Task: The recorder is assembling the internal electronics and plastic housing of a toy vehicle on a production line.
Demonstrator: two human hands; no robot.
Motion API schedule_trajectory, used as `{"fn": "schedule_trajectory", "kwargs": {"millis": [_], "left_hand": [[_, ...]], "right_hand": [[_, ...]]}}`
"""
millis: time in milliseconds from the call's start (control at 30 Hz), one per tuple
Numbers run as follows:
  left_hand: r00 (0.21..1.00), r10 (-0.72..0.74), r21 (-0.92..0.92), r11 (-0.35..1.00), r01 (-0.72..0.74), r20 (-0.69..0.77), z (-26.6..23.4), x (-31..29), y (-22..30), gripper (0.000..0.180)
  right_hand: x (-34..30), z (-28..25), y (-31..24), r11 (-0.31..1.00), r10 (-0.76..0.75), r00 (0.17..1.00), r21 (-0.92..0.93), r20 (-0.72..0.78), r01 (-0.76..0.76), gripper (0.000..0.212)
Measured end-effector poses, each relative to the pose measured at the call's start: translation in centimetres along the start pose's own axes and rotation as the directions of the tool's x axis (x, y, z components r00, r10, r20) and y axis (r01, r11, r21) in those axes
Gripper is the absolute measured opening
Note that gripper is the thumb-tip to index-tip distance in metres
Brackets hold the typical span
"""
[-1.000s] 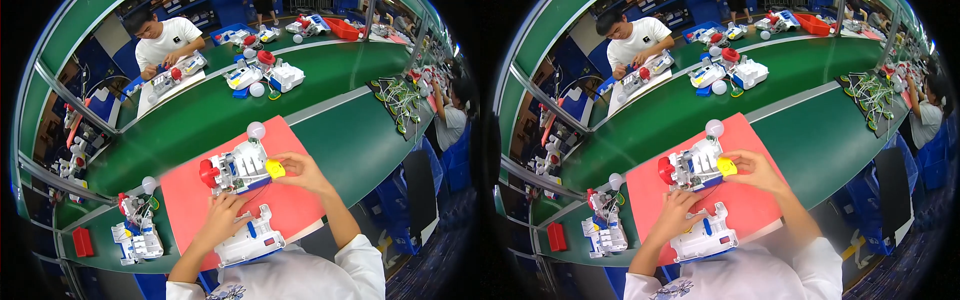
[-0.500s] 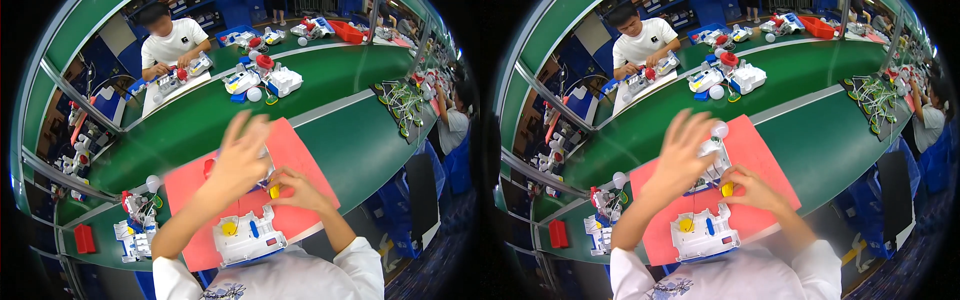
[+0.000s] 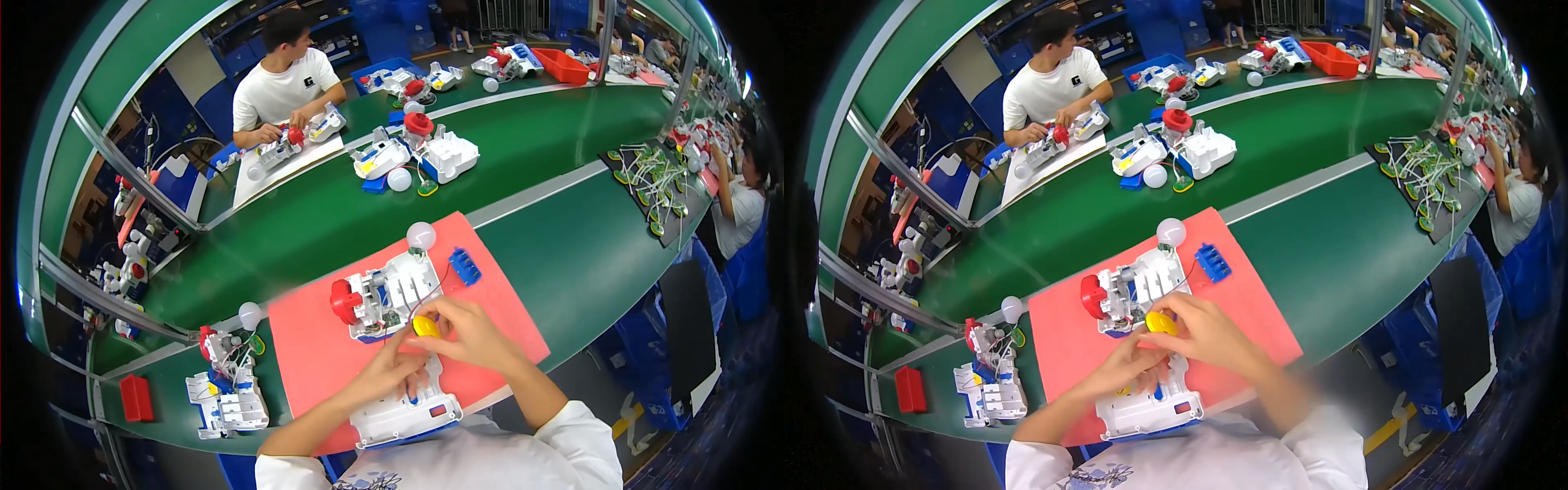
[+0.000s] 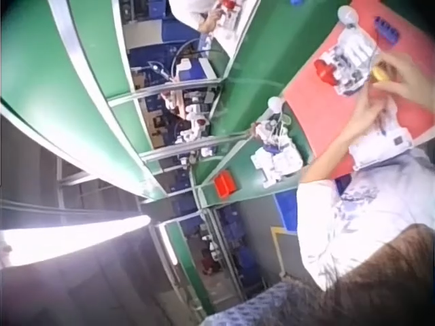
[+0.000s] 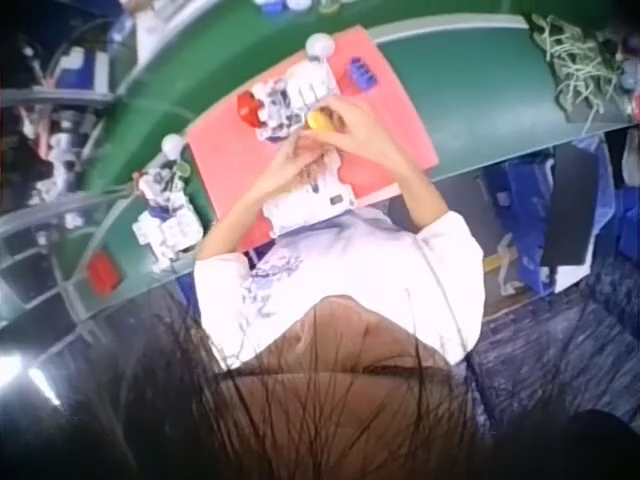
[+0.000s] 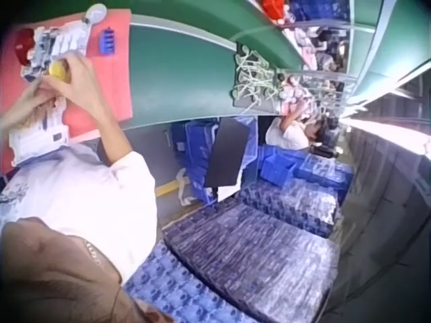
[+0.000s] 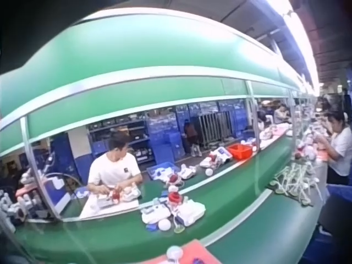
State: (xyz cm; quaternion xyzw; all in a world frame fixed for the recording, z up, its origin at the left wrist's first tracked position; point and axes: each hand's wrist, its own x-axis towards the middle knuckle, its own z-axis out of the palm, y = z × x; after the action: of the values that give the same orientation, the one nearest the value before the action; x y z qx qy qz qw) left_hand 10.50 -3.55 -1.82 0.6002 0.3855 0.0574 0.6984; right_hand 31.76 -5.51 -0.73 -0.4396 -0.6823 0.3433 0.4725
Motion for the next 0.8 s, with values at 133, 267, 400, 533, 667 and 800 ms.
{"fn": "schedule_trajectory", "kwargs": {"millis": [133, 267, 400, 533, 667, 800], "left_hand": [[0.948, 0.138, -0.336, 0.912, -0.234, -0.287, 2.5, 2.4, -0.6, 0.046], [0.923, 0.162, -0.308, 0.910, -0.276, -0.350, 2.7, 5.4, 0.9, 0.028], [0.915, 0.125, -0.361, 0.892, -0.273, -0.383, 2.9, 5.0, 1.2, 0.025], [0.827, 0.348, -0.137, 0.885, -0.445, -0.441, 2.0, 0.7, 2.9, 0.022], [0.971, 0.044, -0.090, 0.994, -0.066, -0.233, -3.8, -2.5, 2.3, 0.013], [0.834, 0.365, 0.627, 0.779, -0.030, -0.413, -4.2, -1.2, 2.9, 0.009]], "right_hand": [[3.2, 0.1, -1.0, 0.995, -0.052, 0.998, -0.083, 0.025, 0.054, 0.037], [5.7, 0.0, -1.6, 0.989, 0.027, 0.996, -0.150, 0.081, -0.014, 0.043], [8.5, -2.0, -1.6, 0.980, 0.194, 0.955, -0.083, 0.224, -0.180, 0.051], [8.9, -3.6, 0.5, 0.899, 0.260, 0.866, 0.220, 0.426, -0.378, 0.024], [5.9, -5.3, 3.7, 0.833, 0.269, 0.808, 0.295, 0.525, -0.468, 0.025], [3.8, -5.3, 8.1, 0.860, 0.125, 0.900, 0.406, 0.418, -0.308, 0.023]]}}
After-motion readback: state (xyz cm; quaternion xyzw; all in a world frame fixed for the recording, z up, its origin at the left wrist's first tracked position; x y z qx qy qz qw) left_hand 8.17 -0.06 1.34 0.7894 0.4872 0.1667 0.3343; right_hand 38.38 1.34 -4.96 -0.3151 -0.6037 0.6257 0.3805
